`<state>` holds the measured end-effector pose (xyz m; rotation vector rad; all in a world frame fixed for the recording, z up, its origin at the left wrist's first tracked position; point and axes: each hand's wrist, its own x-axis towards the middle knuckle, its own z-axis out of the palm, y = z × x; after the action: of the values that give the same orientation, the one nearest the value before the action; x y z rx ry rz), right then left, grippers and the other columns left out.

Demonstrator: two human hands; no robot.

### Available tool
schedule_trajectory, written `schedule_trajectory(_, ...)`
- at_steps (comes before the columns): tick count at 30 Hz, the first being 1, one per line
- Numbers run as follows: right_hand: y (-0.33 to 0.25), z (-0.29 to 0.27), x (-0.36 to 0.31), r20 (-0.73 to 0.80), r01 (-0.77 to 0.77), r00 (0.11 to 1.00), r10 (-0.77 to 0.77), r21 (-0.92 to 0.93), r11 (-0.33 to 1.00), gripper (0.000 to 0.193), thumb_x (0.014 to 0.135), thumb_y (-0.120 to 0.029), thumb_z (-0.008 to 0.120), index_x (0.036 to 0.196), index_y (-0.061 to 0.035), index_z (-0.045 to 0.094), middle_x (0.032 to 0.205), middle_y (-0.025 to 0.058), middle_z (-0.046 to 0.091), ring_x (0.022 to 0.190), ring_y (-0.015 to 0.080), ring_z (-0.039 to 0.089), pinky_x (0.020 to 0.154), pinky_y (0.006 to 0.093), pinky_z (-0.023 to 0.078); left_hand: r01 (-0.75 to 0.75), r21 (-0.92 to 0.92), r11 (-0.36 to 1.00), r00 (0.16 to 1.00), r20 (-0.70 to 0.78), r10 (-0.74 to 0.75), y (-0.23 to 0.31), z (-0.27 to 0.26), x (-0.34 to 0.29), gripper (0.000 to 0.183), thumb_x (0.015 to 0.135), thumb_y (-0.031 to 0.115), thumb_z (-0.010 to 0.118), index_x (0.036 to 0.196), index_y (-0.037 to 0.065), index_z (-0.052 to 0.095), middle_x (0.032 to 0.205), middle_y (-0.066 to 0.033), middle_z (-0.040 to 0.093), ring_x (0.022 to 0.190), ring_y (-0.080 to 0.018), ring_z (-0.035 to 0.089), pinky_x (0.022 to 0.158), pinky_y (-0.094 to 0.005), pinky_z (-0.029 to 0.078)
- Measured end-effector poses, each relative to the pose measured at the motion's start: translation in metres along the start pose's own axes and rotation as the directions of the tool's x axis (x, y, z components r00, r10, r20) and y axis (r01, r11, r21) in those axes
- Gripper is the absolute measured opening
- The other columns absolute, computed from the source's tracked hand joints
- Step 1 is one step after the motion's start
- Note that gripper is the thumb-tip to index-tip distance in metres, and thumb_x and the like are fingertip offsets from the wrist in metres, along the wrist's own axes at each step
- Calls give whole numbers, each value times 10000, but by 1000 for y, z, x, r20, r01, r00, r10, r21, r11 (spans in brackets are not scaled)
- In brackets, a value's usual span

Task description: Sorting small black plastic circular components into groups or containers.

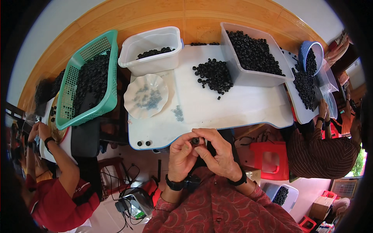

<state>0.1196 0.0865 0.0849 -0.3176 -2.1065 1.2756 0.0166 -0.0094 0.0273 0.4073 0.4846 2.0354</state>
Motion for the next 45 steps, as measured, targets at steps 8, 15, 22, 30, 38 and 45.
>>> schedule_trajectory(8,-4,7,-7,-24,11,1000,-11,14,1000,455,849,-22,656,1279,-6,510,1197,155,595,1040,247,603,878,317,482,-39,43,998,999,13,38,0,7,-8,349,944,228,615,1189,-19,584,1044,-112,626,969,-193,592,879,-327,483)
schedule_trajectory(15,-8,11,-10,-50,52,997,-51,19,998,437,857,-65,671,1261,14,524,1157,165,588,978,256,601,816,310,497,-79,69,994,997,32,77,2,17,-14,341,954,227,602,1186,-22,575,1037,-106,609,937,-185,583,856,-320,490)
schedule_trajectory(22,-14,7,-14,-26,-1,1000,4,114,993,363,886,-10,616,1240,18,538,1122,139,593,923,198,583,801,274,476,-76,33,997,997,35,75,-1,17,-20,353,953,215,603,1206,-27,566,1082,-118,618,1015,-196,597,904,-321,494)
schedule_trajectory(30,-11,9,-16,-74,-29,996,43,175,984,353,889,5,609,1236,11,549,1121,110,607,900,154,568,804,259,473,-105,78,991,993,70,99,-3,20,-17,339,949,185,606,1210,-28,573,1104,-131,619,1052,-206,595,928,-329,489)
schedule_trajectory(38,5,9,-11,7,-99,995,101,279,955,390,875,-9,646,1255,-2,561,1109,87,631,895,118,571,805,224,468,-115,76,991,993,39,112,-3,10,-14,323,952,180,605,1197,-28,578,1083,-116,611,1029,-194,580,920,-318,475)
schedule_trajectory(45,12,20,-5,49,-146,989,138,327,934,466,880,-43,650,1315,8,490,1209,104,576,949,116,538,845,241,448,-100,115,988,993,-48,106,0,5,-10,335,959,206,596,1199,-25,564,1048,-91,606,978,-172,587,890,-308,486)
